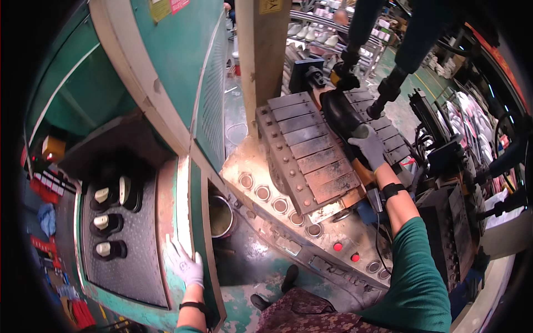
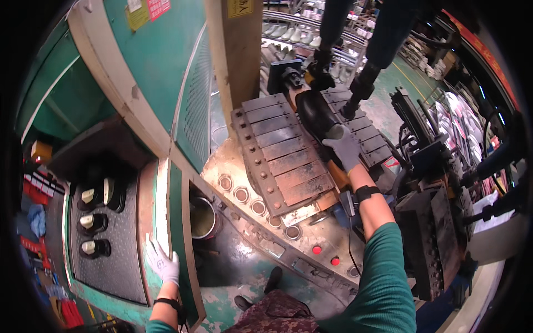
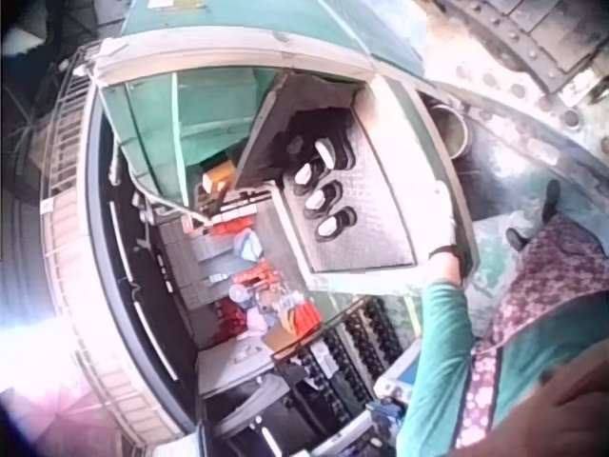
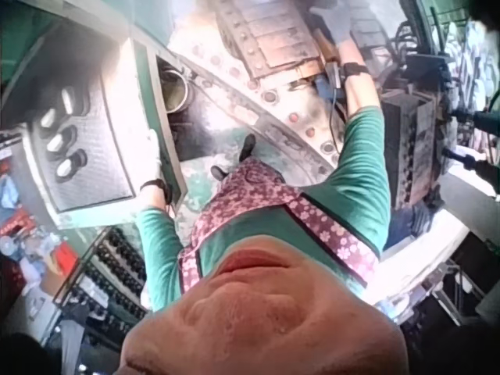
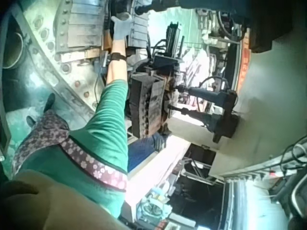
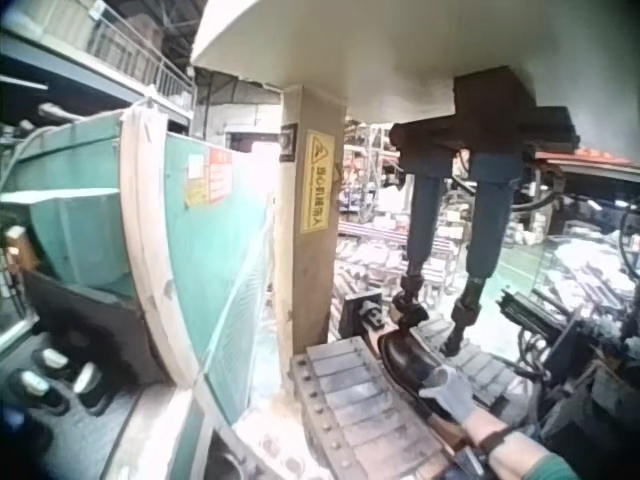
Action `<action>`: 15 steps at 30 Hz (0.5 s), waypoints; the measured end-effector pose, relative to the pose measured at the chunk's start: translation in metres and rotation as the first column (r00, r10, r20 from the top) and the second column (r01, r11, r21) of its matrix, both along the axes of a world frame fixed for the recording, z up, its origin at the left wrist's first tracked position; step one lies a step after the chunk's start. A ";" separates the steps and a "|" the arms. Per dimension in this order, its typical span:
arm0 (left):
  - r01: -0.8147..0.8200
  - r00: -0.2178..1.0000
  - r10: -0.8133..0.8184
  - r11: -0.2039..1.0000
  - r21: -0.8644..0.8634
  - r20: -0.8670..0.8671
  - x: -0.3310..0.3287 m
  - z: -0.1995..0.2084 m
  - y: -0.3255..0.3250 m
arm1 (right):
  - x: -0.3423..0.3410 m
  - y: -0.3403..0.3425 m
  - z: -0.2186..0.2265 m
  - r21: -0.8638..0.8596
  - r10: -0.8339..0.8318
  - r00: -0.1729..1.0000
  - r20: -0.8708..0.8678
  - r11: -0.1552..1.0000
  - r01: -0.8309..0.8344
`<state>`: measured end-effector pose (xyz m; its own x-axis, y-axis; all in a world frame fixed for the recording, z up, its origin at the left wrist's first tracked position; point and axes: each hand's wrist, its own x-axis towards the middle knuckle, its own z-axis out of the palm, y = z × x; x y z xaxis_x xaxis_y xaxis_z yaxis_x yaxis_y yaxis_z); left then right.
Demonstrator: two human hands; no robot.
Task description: Operating a shoe lasting machine and placing shoe components on a conveyor belt.
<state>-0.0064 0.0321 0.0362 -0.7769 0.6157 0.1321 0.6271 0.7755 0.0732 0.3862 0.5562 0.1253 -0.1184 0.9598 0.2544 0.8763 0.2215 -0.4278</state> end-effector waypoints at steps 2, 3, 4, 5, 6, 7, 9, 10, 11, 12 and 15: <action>0.123 0.992 -0.120 0.981 0.148 -0.032 0.002 0.012 0.008 | 0.045 0.016 -0.014 0.012 0.062 0.998 0.023 0.998 -0.062; 0.081 0.995 -0.069 0.980 0.179 -0.074 -0.002 -0.005 -0.001 | 0.042 0.003 -0.010 -0.042 0.171 0.983 -0.064 0.984 -0.174; 0.059 0.996 -0.072 0.968 0.244 0.043 -0.001 0.009 -0.003 | 0.027 -0.021 0.010 -0.115 0.298 0.898 -0.323 0.930 -0.350; 0.059 0.994 -0.078 0.971 0.232 0.073 -0.003 0.005 0.001 | 0.037 -0.022 0.019 0.112 0.240 0.963 -0.126 0.968 -0.226; 0.061 0.992 -0.084 0.975 0.216 0.097 -0.003 0.008 0.011 | 0.054 -0.022 0.022 0.135 0.242 0.954 -0.178 0.966 -0.220; 0.046 0.996 -0.060 0.983 0.177 0.071 -0.007 0.005 0.004 | 0.034 -0.039 0.031 0.113 0.166 0.986 -0.024 0.980 -0.162; 0.025 0.998 -0.034 0.990 0.140 0.057 -0.015 -0.010 -0.009 | 0.004 -0.076 0.064 0.112 0.093 0.985 0.145 0.988 -0.110; 0.028 0.998 -0.039 0.982 0.185 0.054 -0.019 -0.018 -0.014 | -0.002 -0.094 0.075 0.084 0.180 0.973 0.146 0.977 -0.194; 0.040 0.997 -0.054 0.971 0.234 0.052 -0.020 -0.020 -0.017 | -0.009 -0.115 0.084 0.059 0.255 0.956 0.147 0.962 -0.266; 0.043 0.996 -0.059 0.971 0.236 0.060 -0.022 -0.021 -0.024 | -0.019 -0.143 0.085 0.062 0.383 0.922 -0.066 0.923 -0.379; 0.080 0.905 -0.284 0.845 0.529 0.317 -0.019 -0.023 -0.030 | -0.068 -0.243 0.102 0.081 0.481 0.851 -0.210 0.876 -0.475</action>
